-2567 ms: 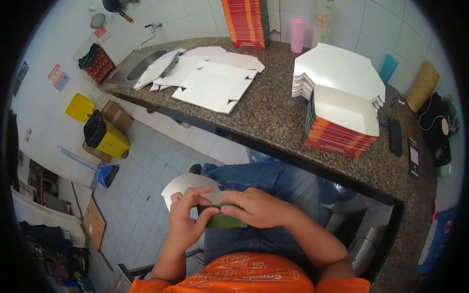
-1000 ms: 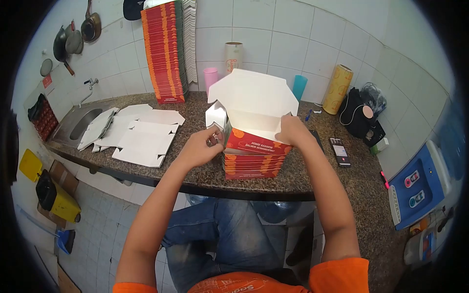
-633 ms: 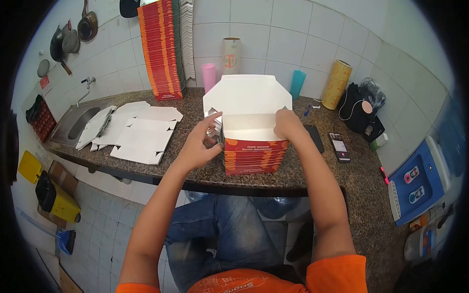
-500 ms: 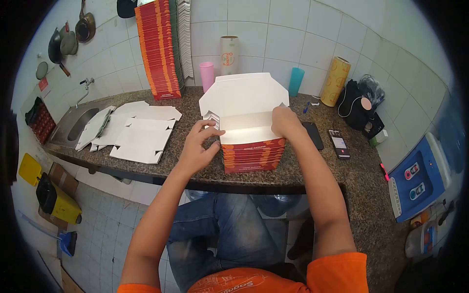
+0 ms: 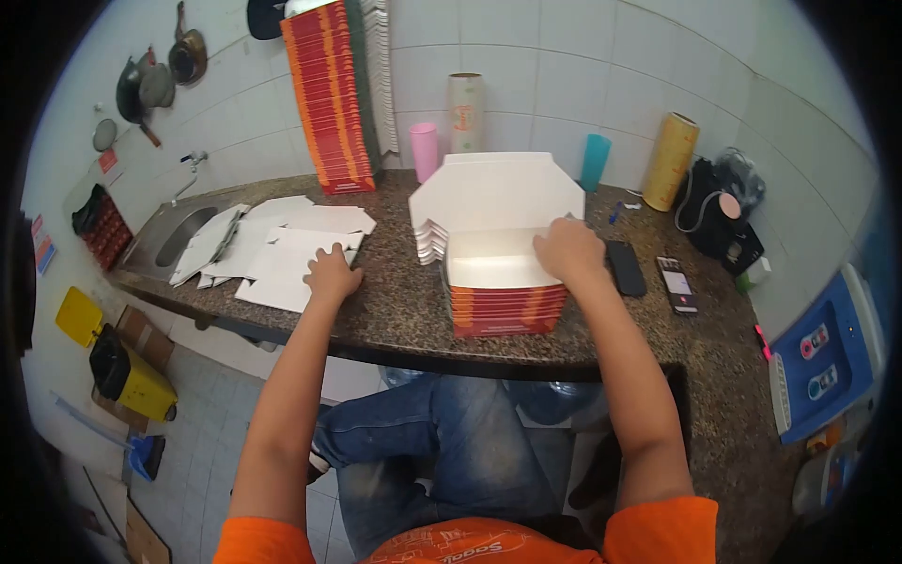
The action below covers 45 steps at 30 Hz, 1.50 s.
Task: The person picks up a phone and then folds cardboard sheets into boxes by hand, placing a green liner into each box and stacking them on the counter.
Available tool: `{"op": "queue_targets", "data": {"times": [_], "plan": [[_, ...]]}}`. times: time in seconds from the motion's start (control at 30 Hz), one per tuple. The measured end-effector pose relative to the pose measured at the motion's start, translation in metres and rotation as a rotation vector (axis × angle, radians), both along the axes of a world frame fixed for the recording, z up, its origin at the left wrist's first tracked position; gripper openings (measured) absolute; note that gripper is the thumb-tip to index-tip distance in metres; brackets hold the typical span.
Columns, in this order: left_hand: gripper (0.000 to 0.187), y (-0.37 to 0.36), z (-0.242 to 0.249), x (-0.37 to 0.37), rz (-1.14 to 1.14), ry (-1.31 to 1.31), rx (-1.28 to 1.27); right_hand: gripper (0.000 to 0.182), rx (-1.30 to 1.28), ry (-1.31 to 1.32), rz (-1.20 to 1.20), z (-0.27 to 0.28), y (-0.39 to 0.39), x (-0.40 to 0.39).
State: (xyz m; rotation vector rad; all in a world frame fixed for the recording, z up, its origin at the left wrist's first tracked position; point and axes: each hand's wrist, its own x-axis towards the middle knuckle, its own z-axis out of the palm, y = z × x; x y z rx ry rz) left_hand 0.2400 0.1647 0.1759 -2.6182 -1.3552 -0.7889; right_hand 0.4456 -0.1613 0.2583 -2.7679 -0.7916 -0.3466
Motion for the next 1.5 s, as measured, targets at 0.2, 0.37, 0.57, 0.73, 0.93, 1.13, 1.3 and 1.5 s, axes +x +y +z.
{"op": "queue_targets", "data": {"times": [0.2,0.37,0.57,0.73,0.93,1.13,1.3,1.5], "plan": [[0.059,0.083,0.007,-0.016,-0.223,0.082,-0.414,0.025,0.652,-0.168,0.238,0.019,-0.027,-0.052],[0.036,0.113,0.022,-0.023,-0.175,-0.018,-0.905,0.014,0.862,-0.131,0.563,0.039,-0.033,-0.160],[0.034,0.109,0.024,-0.040,-0.244,-0.484,-1.049,0.024,0.777,-0.013,0.949,0.011,-0.001,-0.186],[0.037,-0.038,0.064,-0.092,-0.622,-1.198,-1.036,0.052,0.770,-0.103,1.074,-0.021,0.059,-0.201],[0.029,-0.166,0.044,-0.138,-0.638,-1.562,-0.989,0.061,0.872,-0.228,1.237,-0.042,0.093,-0.222],[0.027,-0.172,0.036,-0.162,-0.659,-1.622,-1.155,0.051,0.912,-0.144,1.295,-0.046,0.086,-0.239],[0.019,-0.208,0.030,-0.167,-0.660,-1.659,-1.136,0.053,0.937,-0.032,1.023,-0.051,0.080,-0.269],[0.031,-0.194,0.016,-0.225,-0.542,-1.438,-1.059,0.068,0.926,0.469,1.343,-0.053,0.063,-0.249]]}}
